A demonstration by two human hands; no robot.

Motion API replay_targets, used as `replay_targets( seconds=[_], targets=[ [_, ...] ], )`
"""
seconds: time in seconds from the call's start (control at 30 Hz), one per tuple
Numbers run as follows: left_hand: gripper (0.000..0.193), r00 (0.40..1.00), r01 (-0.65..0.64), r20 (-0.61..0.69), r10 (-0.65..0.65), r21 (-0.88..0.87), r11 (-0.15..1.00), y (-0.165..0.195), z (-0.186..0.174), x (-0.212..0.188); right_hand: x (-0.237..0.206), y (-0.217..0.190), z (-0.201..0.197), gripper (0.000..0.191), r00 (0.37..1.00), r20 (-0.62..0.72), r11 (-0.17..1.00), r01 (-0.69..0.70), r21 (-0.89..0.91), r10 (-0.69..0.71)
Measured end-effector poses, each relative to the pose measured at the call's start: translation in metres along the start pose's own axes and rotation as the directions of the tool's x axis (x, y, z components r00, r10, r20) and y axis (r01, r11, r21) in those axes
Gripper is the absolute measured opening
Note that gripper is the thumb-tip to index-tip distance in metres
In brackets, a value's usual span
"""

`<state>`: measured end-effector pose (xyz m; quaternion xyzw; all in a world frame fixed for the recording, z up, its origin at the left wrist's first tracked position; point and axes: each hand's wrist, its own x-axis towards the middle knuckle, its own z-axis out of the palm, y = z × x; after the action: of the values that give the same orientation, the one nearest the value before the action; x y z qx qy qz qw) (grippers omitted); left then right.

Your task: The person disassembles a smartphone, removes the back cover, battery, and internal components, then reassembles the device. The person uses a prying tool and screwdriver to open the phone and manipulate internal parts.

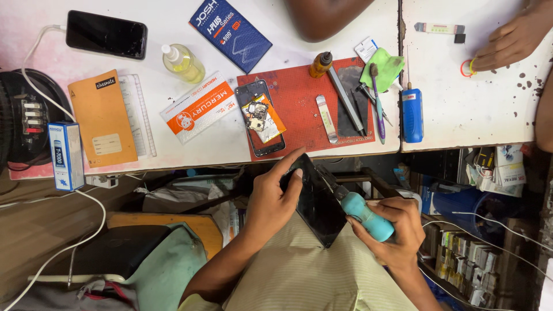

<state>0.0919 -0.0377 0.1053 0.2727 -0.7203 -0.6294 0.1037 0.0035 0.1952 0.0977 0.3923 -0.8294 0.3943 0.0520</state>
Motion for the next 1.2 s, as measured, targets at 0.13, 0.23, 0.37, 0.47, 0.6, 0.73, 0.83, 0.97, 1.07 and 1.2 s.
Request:
replay_targets(
  seconds=[0.13, 0.23, 0.37, 0.47, 0.6, 0.73, 0.83, 0.97, 1.07, 1.2],
  targets=[
    [0.039, 1.0, 0.006, 0.003, -0.006, -0.025, 1.0, -0.001, 0.0, 0.0, -0.003, 0.003, 0.0, 0.049, 1.0, -0.017, 1.0, -0.008, 0.002, 0.008],
    [0.04, 0.999, 0.038, 0.014, -0.038, -0.044, 0.998, -0.003, 0.0, 0.001, -0.004, 0.004, 0.001, 0.05, 0.997, -0.046, 0.998, -0.069, -0.005, 0.069],
    [0.038, 1.0, 0.026, 0.01, -0.025, -0.063, 0.998, -0.005, 0.001, 0.002, -0.005, 0.004, 0.0, 0.049, 0.997, -0.03, 0.997, -0.073, -0.008, 0.073],
    [0.039, 1.0, 0.024, 0.012, -0.023, -0.073, 0.997, -0.005, 0.002, 0.001, -0.003, 0.001, 0.0, 0.049, 0.998, -0.016, 0.998, -0.06, -0.011, 0.06],
    [0.039, 1.0, 0.011, 0.013, -0.01, -0.086, 0.996, -0.004, 0.002, 0.002, 0.0, -0.003, 0.0, 0.048, 0.999, 0.001, 0.998, -0.039, -0.039, 0.039],
    [0.039, 1.0, 0.005, 0.022, -0.003, -0.104, 0.995, -0.004, 0.002, 0.001, 0.002, -0.006, 0.0, 0.049, 0.999, 0.019, 0.998, -0.049, -0.049, 0.05],
    [0.039, 1.0, 0.009, 0.025, -0.006, -0.111, 0.994, -0.004, 0.002, 0.001, 0.002, -0.006, 0.001, 0.049, 0.999, 0.015, 0.998, -0.043, -0.038, 0.043],
    [0.039, 1.0, 0.002, 0.024, 0.001, -0.097, 0.995, -0.004, 0.002, 0.001, 0.001, -0.003, 0.002, 0.049, 0.999, 0.01, 0.998, -0.037, -0.043, 0.038],
    [0.039, 1.0, -0.011, 0.021, 0.013, -0.106, 0.994, -0.004, 0.002, 0.001, -0.001, -0.001, 0.003, 0.05, 0.999, 0.012, 0.998, -0.035, -0.056, 0.036],
    [0.038, 1.0, -0.022, 0.014, 0.024, -0.113, 0.993, -0.006, 0.002, 0.001, -0.009, 0.006, 0.004, 0.049, 0.995, -0.065, 0.997, -0.071, 0.015, 0.072]
  ],
)
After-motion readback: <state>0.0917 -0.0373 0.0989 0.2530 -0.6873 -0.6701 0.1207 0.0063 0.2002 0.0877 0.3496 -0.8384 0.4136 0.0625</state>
